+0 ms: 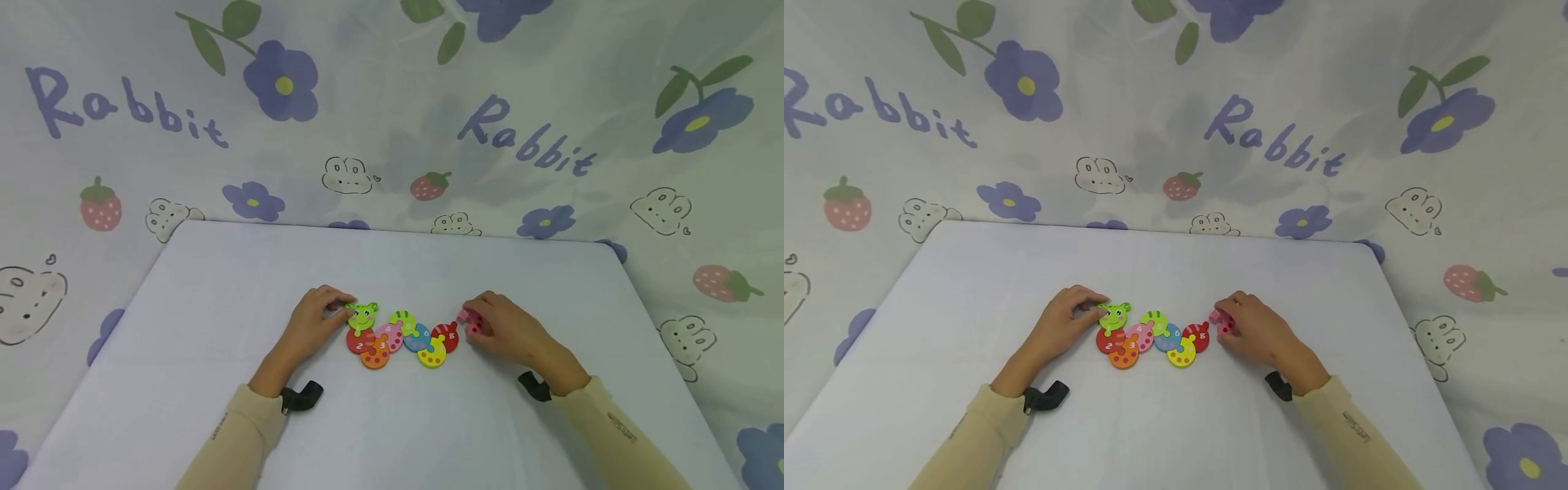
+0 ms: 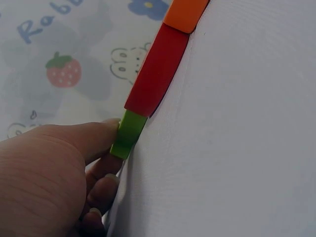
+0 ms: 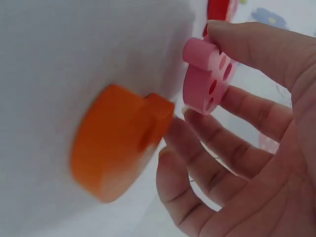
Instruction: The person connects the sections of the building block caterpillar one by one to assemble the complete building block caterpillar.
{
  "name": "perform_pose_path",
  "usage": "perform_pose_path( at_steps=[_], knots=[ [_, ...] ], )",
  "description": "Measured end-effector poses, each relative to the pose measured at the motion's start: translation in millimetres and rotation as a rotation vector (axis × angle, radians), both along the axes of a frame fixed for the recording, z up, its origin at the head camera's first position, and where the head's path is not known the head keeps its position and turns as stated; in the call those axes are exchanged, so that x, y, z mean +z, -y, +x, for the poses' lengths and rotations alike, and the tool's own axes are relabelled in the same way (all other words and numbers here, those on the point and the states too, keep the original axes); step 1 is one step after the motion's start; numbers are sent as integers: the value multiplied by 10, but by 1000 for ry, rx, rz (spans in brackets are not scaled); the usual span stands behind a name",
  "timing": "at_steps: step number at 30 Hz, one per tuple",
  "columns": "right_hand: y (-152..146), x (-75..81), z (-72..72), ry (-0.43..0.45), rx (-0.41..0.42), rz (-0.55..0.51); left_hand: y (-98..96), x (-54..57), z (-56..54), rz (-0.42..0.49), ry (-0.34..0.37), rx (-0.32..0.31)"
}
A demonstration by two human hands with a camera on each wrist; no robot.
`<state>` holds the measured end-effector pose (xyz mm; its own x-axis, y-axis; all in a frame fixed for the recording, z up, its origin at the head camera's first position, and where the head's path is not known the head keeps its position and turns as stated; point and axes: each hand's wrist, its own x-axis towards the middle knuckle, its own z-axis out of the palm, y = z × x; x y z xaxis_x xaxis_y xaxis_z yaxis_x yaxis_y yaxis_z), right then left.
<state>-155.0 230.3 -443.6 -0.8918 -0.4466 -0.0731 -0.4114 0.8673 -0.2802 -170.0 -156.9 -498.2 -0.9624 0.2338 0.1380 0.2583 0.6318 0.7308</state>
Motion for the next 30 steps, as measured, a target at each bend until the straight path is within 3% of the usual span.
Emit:
perform_pose_path(
  at_steps=[15, 30],
  knots=[
    [153, 28, -58, 86, 117, 5, 5, -4, -1, -2, -12, -5],
    [83, -15, -78, 115, 95, -69, 1, -21, -3, -5, -11, -3]
  ],
)
